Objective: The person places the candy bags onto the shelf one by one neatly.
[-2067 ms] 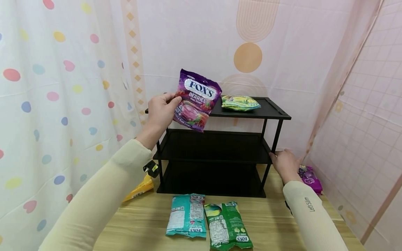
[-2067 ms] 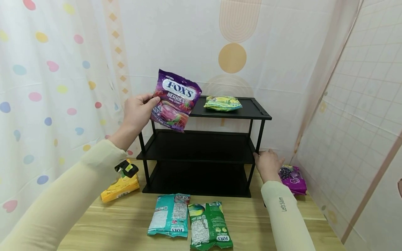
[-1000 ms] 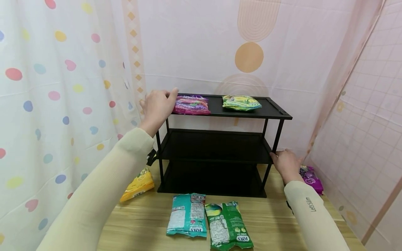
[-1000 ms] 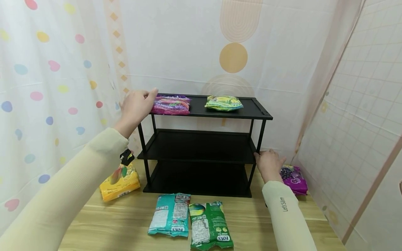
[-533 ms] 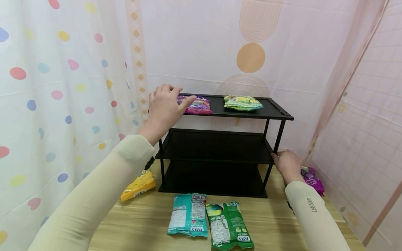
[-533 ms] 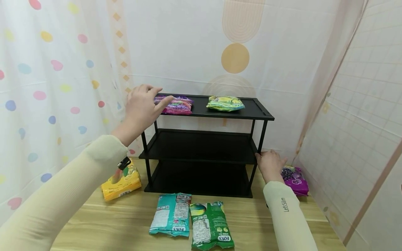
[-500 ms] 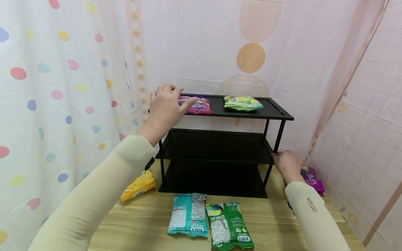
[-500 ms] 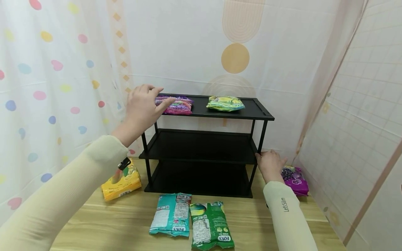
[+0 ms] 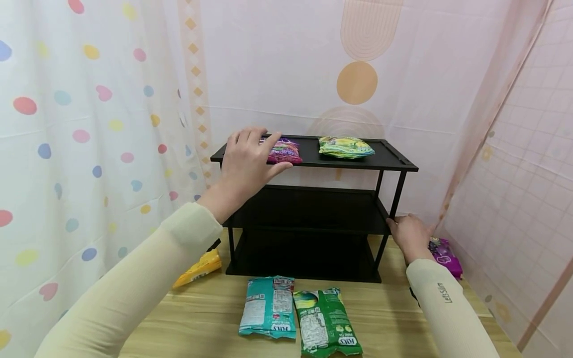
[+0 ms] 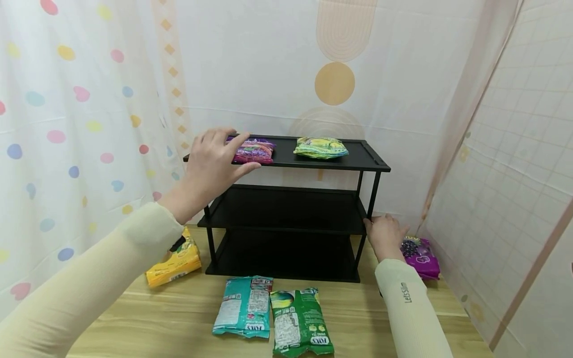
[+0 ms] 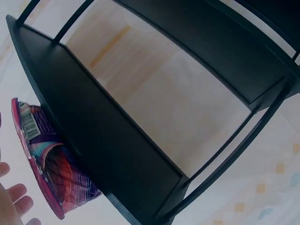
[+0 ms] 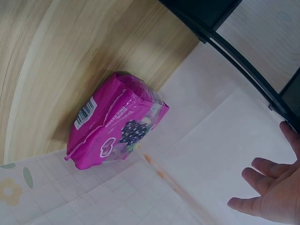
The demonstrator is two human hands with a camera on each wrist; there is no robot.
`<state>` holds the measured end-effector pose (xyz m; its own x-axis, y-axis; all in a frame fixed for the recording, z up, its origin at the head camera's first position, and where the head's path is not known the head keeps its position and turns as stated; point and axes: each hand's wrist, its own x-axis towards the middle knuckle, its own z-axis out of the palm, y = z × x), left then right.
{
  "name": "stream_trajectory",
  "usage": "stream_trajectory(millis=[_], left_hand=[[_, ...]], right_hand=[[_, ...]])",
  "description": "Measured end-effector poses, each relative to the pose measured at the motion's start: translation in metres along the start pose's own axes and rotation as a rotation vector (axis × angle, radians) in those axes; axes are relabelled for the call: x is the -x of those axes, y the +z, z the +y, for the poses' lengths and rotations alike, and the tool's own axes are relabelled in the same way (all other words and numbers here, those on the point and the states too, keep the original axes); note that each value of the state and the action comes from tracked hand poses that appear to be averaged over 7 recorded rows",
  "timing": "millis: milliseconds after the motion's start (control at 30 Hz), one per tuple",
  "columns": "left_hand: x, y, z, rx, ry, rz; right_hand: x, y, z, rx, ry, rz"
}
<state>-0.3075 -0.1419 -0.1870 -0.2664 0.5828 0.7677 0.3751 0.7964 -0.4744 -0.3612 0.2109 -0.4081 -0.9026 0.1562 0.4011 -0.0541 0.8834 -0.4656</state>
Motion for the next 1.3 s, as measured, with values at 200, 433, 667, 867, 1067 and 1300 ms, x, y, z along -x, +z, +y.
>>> stream_trajectory(millis=[200,433,667,867,1067,1300], left_hand=[[0.008,0.004,0.001,0.006,0.078,0.065],[0.017,0.007,0.001,0.036,0.118,0.116],[0.023,0.011,0.002,0.045,0.136,0.120],[0.025,0.013,0.003,0.050,0.153,0.143],[0.024,0.014,0.001,0.040,0.138,0.145],[0.023,0.015,0.000,0.018,0.130,0.128]], right_hand=[[0.001,-0.001,-0.001,-0.008,0.001,-0.002],[0.002,-0.002,-0.001,-0.003,-0.002,0.004],[0.003,-0.001,-0.001,-0.011,0.001,0.007],[0.003,-0.001,-0.002,-0.005,0.003,0.005],[0.003,-0.002,-0.003,-0.012,-0.002,0.020],[0.002,-0.001,-0.002,-0.009,-0.004,0.021]])
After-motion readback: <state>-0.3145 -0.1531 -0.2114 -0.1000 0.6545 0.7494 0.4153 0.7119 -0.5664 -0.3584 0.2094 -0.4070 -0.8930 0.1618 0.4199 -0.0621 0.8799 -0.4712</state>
